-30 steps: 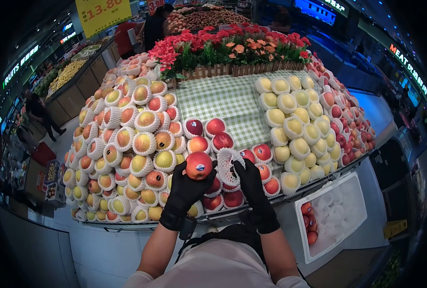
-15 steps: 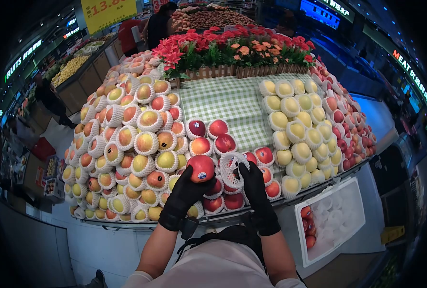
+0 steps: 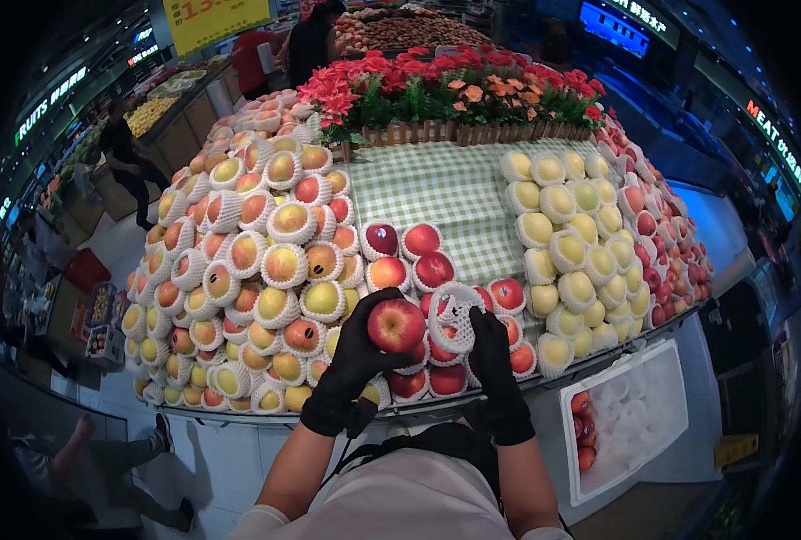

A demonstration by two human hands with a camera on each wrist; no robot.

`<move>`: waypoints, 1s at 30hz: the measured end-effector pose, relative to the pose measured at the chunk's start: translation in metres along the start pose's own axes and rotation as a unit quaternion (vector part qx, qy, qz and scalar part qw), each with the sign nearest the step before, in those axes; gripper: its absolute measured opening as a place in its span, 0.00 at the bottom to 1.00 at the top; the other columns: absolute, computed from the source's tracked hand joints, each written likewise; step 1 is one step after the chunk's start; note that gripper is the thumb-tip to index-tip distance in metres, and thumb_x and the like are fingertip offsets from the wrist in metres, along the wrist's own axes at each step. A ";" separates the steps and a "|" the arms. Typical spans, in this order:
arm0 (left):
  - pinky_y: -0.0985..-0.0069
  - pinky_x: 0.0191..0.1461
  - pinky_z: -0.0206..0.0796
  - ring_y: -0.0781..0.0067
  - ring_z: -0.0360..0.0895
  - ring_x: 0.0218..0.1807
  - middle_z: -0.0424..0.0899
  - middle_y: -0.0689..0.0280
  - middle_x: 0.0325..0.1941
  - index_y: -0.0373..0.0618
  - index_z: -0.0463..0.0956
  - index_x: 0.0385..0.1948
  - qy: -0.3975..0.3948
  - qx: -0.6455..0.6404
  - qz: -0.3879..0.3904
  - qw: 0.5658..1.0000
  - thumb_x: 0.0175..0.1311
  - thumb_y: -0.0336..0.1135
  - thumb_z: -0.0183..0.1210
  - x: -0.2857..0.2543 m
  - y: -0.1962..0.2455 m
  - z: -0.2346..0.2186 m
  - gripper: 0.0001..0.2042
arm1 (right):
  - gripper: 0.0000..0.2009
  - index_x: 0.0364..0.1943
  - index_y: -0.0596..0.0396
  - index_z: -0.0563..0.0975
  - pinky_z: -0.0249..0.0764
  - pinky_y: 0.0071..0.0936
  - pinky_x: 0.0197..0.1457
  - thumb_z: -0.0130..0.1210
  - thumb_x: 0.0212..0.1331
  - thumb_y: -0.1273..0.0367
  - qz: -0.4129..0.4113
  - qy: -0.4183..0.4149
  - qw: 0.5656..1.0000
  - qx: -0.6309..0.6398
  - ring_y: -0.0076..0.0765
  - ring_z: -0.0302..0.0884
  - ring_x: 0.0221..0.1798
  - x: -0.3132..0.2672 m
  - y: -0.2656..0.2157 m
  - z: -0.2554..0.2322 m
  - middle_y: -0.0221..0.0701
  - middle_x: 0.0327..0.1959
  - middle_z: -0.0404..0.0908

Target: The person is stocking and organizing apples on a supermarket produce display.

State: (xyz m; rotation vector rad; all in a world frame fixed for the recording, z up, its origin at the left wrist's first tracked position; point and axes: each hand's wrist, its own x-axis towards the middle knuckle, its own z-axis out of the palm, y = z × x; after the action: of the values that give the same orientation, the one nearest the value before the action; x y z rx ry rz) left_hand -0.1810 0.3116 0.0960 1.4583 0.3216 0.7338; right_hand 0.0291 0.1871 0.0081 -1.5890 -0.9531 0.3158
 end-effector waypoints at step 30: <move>0.62 0.63 0.67 0.61 0.75 0.56 0.76 0.58 0.56 0.36 0.65 0.59 -0.010 -0.335 -0.190 0.923 0.68 0.45 0.55 0.022 -0.067 0.064 0.25 | 0.18 0.48 0.58 0.66 0.71 0.24 0.22 0.59 0.57 0.70 0.288 0.186 0.935 0.092 0.28 0.76 0.21 -0.037 -0.040 -0.081 0.36 0.24 0.79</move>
State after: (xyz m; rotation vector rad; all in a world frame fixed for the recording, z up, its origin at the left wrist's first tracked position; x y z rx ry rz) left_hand -0.1084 0.2791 0.0440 0.7204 0.2876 0.4430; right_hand 0.0441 0.1029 0.0551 -1.6512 -0.1466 0.4708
